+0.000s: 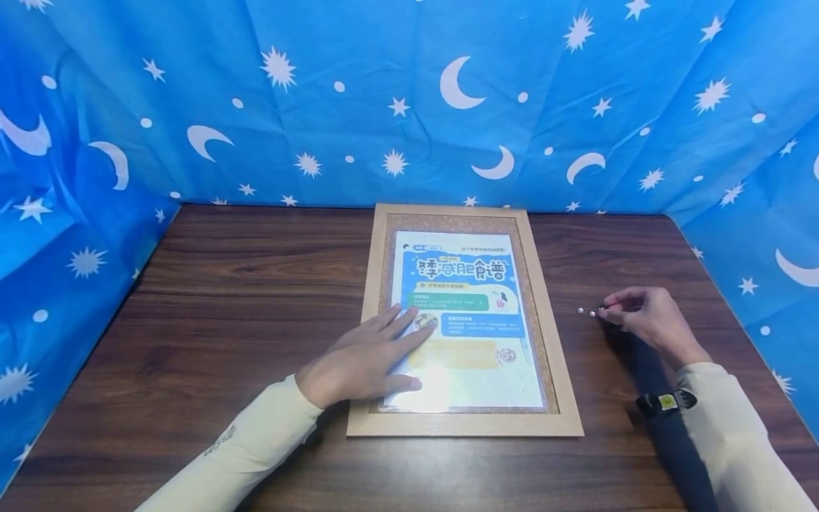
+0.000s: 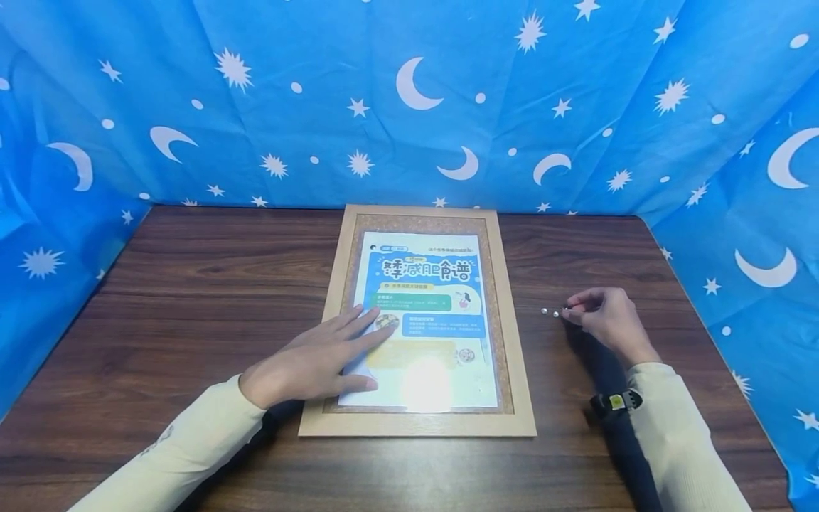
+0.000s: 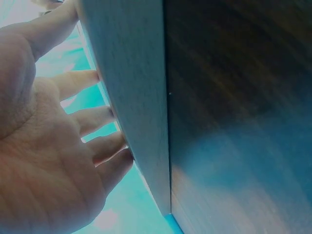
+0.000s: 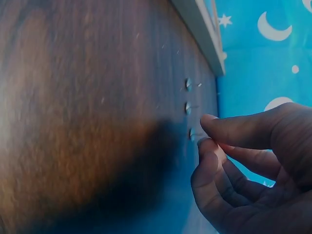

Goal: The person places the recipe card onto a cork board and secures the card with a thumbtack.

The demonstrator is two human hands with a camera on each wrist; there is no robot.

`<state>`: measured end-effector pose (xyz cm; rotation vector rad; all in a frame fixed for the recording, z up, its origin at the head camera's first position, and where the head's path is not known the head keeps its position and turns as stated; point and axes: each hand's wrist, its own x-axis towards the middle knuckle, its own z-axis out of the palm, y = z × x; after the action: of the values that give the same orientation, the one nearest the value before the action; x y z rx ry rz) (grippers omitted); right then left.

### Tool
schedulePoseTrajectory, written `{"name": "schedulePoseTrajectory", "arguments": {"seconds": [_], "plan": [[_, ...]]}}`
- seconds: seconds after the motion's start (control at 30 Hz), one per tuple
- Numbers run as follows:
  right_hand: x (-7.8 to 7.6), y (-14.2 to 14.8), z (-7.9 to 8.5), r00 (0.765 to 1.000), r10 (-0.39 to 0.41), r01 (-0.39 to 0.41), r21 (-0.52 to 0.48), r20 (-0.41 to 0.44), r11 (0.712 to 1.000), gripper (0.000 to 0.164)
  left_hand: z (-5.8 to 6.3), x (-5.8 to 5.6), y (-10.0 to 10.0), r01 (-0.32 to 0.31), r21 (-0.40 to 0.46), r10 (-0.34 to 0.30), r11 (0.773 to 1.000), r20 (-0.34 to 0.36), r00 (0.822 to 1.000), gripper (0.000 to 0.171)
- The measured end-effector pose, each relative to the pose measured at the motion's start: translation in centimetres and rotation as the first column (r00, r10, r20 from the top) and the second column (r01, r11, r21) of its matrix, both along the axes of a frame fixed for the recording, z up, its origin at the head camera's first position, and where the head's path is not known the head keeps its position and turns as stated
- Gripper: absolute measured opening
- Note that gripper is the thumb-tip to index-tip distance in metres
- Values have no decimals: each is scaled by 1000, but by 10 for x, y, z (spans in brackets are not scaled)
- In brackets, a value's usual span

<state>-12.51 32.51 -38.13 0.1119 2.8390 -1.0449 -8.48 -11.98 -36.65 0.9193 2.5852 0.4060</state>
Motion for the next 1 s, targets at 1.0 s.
{"name": "schedulePoseTrajectory", "arguments": {"seconds": [1.0], "plan": [[-10, -10, 3, 999, 22, -22, 10, -45, 1000, 19, 1, 0, 0, 7, -4, -7, 1000, -11, 1000, 78]]}}
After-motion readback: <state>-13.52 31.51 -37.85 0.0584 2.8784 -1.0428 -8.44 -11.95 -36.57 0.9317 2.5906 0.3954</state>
